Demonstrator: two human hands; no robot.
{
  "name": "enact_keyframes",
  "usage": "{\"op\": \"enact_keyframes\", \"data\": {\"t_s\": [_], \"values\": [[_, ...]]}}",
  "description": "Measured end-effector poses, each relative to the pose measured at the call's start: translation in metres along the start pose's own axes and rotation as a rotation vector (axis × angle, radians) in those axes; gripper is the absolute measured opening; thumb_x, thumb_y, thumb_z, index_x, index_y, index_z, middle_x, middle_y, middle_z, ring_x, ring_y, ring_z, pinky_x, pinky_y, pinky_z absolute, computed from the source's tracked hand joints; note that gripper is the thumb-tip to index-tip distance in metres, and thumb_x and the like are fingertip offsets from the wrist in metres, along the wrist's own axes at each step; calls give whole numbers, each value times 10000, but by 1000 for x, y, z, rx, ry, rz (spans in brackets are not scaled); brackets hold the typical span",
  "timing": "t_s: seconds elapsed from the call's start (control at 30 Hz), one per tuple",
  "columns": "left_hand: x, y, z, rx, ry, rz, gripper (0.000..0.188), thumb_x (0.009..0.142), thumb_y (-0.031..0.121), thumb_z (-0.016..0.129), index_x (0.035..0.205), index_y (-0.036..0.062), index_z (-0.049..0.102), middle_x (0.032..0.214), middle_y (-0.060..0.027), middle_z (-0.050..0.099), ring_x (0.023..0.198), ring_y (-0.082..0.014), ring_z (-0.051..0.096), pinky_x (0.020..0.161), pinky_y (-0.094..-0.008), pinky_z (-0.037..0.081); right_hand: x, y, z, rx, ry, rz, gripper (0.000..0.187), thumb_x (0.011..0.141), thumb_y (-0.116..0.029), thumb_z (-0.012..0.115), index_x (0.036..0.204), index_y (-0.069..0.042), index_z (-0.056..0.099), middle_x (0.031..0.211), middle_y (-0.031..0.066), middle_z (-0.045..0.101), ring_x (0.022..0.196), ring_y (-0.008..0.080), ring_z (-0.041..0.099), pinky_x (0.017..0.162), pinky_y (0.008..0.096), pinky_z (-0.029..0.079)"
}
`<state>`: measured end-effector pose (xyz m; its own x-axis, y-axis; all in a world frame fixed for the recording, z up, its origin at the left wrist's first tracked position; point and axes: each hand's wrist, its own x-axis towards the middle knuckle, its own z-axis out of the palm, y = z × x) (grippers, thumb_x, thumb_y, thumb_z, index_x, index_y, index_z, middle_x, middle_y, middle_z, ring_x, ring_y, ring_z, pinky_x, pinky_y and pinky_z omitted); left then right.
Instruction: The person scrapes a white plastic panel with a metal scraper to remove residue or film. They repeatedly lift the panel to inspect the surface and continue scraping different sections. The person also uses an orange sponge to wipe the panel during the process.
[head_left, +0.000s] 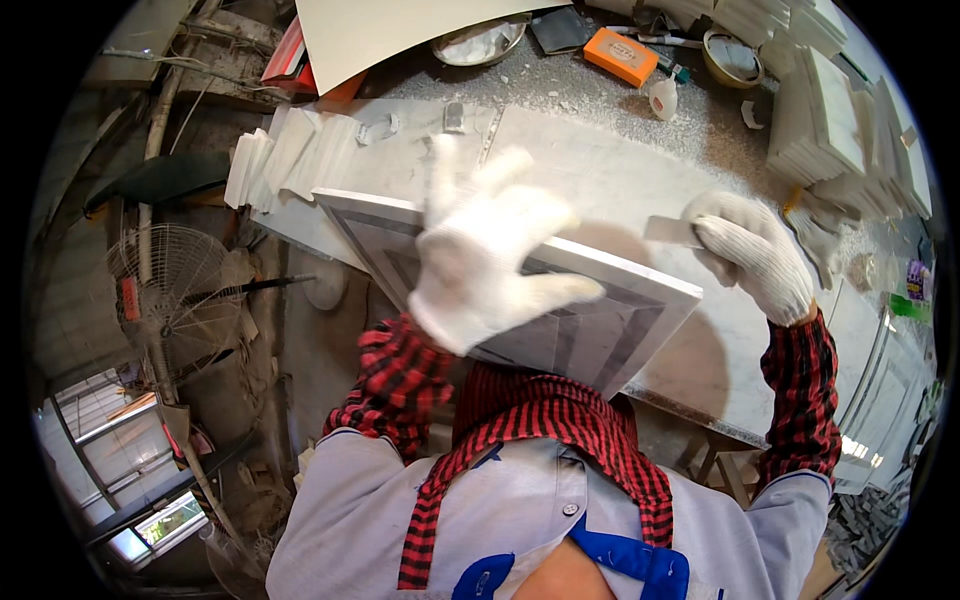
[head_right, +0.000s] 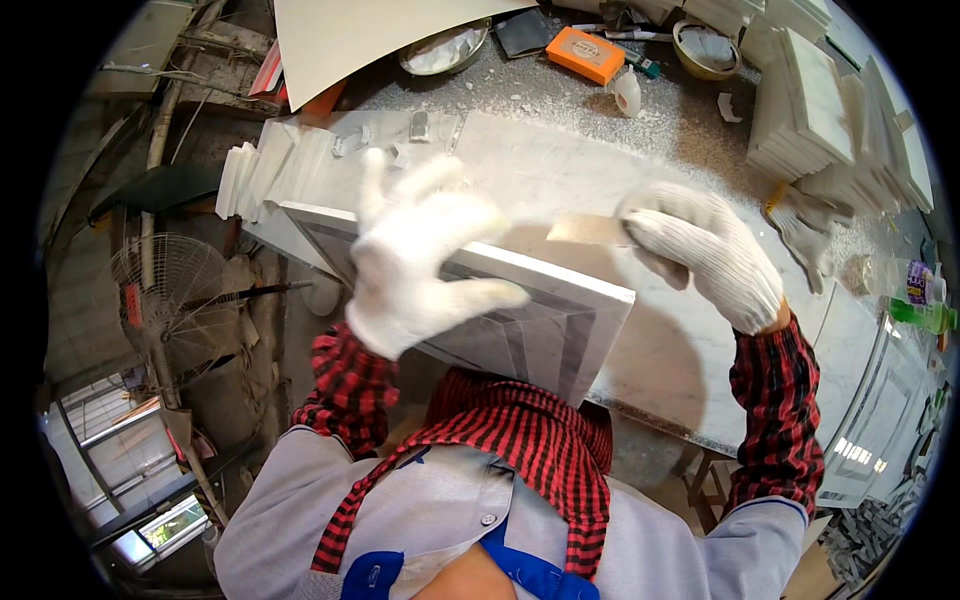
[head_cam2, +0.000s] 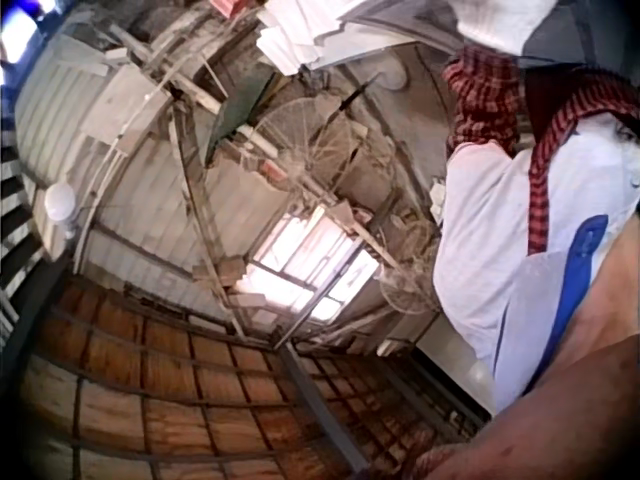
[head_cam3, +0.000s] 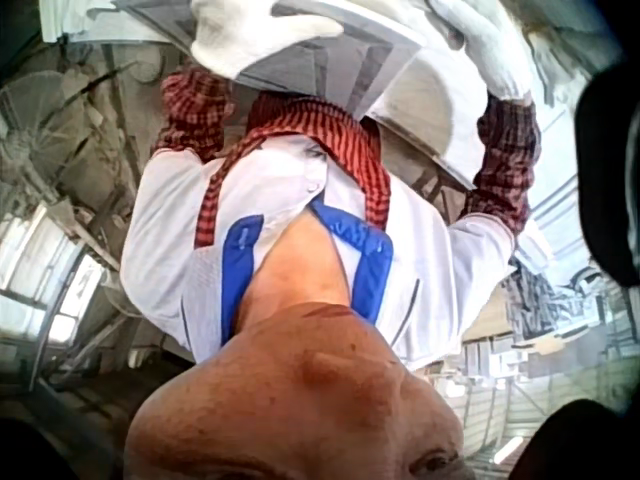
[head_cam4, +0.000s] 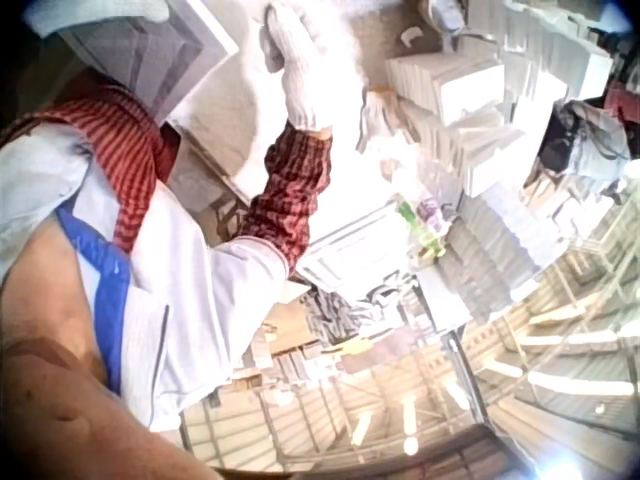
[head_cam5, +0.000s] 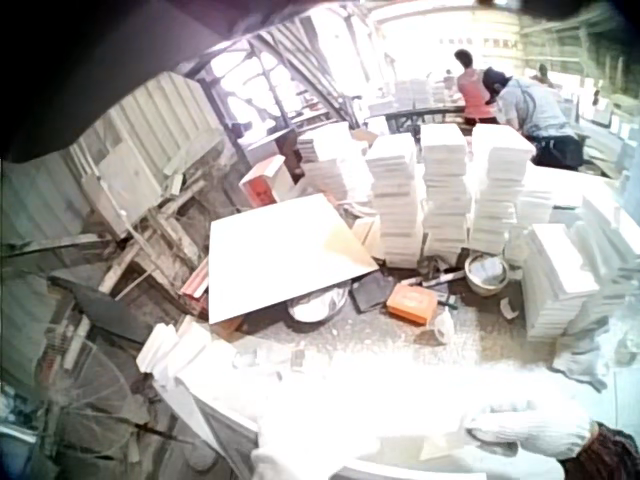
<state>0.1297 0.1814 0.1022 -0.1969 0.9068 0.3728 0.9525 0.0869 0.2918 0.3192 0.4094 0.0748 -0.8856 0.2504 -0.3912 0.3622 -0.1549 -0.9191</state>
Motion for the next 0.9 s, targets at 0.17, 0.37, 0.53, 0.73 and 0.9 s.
{"op": "enact_keyframes", "data": {"t_s": [0.17, 0.37, 0.53, 0.73, 0.9], "values": [[-2, 8, 3, -22, -26, -108, 422, 550, 473, 916, 780, 158, 755, 806, -14, 718, 1035, -260, 674, 1189, -538, 219, 22, -22, 18, -265, -138, 95, 385, 948, -427, 672, 787, -77, 673, 620, -41, 461, 557, 61, 378, 507, 260, 298], [-3, 4, 7, -7, -24, -129, 445, 504, 455, 929, 769, 145, 751, 829, -35, 714, 1009, -249, 675, 1187, -530, 237, 10, -18, 2, -327, -204, 7, 369, 933, -403, 708, 787, -65, 686, 647, -38, 515, 617, 63, 452, 546, 274, 365], [-2, 4, 11, -8, 27, -93, 444, 514, 453, 913, 746, 125, 725, 806, -45, 680, 934, -252, 665, 1152, -536, 283, -3, -13, -4, -281, -131, 7, 326, 936, -381, 706, 831, -72, 713, 669, -42, 539, 625, 68, 449, 567, 262, 391], [-2, 3, 15, -1, 102, -44, 447, 524, 473, 882, 701, 121, 670, 745, -47, 624, 799, -260, 645, 1090, -544, 340, 11, -11, 7, -287, -183, -44, 337, 934, -380, 713, 798, -72, 693, 649, -43, 522, 608, 71, 440, 547, 273, 367], [-3, 4, 13, -14, 95, -50, 461, 512, 478, 885, 700, 116, 669, 750, -54, 627, 805, -268, 646, 1081, -539, 346, 2, -9, -22, -361, -212, -51, 341, 922, -372, 734, 769, -75, 669, 628, -54, 485, 594, 61, 412, 535, 278, 339]]}}
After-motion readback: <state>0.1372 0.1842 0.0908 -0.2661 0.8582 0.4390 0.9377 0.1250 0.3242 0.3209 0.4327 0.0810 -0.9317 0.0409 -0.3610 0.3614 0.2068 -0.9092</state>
